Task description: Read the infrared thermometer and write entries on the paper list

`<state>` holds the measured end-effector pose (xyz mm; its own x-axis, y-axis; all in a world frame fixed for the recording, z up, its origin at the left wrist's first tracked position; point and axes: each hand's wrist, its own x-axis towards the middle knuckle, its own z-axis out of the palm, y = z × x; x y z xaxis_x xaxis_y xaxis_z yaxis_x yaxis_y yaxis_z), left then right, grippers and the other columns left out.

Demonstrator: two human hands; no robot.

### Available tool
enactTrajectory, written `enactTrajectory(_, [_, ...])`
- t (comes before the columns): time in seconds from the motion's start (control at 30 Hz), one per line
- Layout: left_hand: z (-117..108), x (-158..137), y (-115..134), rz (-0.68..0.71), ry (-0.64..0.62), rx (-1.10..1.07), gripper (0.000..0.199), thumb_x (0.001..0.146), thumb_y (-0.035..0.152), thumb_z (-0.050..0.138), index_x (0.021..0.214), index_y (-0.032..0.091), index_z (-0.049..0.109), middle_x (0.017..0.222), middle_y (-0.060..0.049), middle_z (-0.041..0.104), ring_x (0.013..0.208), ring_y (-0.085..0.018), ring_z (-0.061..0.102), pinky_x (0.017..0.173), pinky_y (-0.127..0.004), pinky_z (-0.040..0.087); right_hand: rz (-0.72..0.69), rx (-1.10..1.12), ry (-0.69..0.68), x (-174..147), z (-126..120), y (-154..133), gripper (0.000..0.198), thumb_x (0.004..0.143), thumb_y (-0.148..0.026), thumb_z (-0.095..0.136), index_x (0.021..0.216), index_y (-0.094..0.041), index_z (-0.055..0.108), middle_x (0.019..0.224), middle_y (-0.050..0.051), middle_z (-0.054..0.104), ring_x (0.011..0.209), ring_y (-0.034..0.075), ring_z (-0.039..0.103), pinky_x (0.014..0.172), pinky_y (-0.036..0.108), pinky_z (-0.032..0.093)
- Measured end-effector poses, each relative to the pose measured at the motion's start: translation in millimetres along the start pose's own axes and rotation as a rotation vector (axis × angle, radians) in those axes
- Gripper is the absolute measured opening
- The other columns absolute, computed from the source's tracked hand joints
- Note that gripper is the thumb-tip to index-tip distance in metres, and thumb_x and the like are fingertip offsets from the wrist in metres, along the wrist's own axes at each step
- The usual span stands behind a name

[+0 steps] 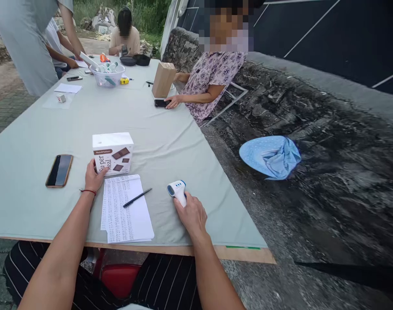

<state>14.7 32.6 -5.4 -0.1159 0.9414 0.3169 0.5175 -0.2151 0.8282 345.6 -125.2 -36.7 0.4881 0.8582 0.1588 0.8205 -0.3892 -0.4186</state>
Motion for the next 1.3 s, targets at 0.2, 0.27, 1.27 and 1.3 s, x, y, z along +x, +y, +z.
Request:
enactTrajectory(0.2, [1.9,-3.0,1.4,-0.042,-0.017,0.125,0.058,0.072,0.046,0.071,0.120,0.018,0.052,0.113,-0.009,0.059,0.105,-0.024,0.059,0.093,-0.041,0.049,-0.345,0.169,0.234,-1.1,11.9,-20.9,0.033,0.088,-0.028,0.048,0.115,-0.018,0.064,0.105,0.014,0.057,0.096,0.026,0.052,0.085,0.043,0.043])
enactTrajectory(0.27, [2.2,-3.2,3.6,-0.075,-0.011,0.153,0.058,0.071,0.047,0.072,0.118,0.019,0.052,0.111,-0.008,0.060,0.098,-0.022,0.061,0.090,-0.039,0.050,-0.508,0.245,0.095,-3.3,20.0,-38.5,0.030,0.091,-0.023,0.045,0.112,-0.021,0.066,0.098,0.011,0.059,0.091,0.023,0.053,0.084,0.039,0.044])
enactTrajectory(1.27, [5.6,-49.5,16.0,0.091,-0.207,0.454,0.028,0.073,0.033,0.070,0.093,0.020,0.056,0.124,-0.013,0.048,0.119,-0.031,0.052,0.099,-0.049,0.045,0.078,1.134,-0.169,-11.6,45.4,-124.3,0.018,0.066,-0.036,0.060,0.072,-0.020,0.056,0.059,-0.004,0.054,0.054,0.011,0.045,0.054,0.027,0.038])
enactTrajectory(1.3, [6.2,-50.5,16.3,0.093,-0.208,0.456,0.027,0.073,0.033,0.070,0.093,0.020,0.056,0.124,-0.013,0.048,0.120,-0.031,0.051,0.099,-0.049,0.045,0.069,1.106,-0.147,-12.8,47.3,-122.8,0.018,0.066,-0.036,0.060,0.072,-0.020,0.056,0.060,-0.004,0.054,0.055,0.011,0.046,0.055,0.027,0.038])
